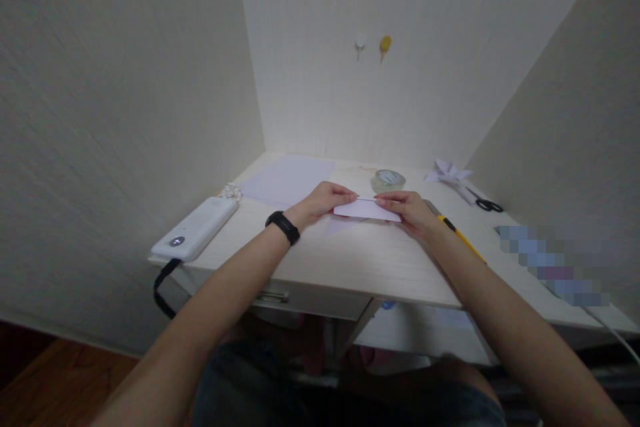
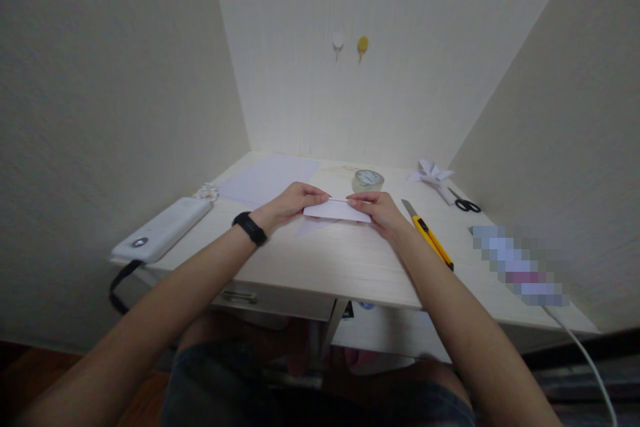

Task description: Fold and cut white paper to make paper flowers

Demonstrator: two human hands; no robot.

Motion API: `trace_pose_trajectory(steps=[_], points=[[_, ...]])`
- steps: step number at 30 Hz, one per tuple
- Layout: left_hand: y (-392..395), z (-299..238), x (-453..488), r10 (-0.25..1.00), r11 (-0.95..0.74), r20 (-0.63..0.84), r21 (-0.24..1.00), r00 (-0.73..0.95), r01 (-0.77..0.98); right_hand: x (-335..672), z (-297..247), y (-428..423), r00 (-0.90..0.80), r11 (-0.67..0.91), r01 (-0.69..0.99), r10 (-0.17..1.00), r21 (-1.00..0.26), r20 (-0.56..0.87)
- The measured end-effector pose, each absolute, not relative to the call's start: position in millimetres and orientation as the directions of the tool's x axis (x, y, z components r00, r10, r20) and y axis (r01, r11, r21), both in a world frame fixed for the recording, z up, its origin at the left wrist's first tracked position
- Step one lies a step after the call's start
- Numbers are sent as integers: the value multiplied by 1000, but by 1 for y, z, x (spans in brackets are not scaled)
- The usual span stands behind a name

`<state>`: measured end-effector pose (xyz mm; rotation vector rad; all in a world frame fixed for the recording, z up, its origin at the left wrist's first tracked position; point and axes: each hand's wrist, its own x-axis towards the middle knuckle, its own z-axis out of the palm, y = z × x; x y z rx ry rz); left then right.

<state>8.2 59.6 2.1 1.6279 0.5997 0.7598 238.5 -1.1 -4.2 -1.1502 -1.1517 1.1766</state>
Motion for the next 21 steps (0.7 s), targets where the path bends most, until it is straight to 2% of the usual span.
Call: trace_pose_trajectory(steps=[8, 21], points=[[59, 3, 9, 777, -164, 168, 984, 607, -63, 240, -3, -2, 7, 21, -75, 1000, -997, 21], [62, 1, 7, 803, -194, 144, 981, 578, 25, 241, -4, -1, 21, 61, -45, 998, -997, 60]])
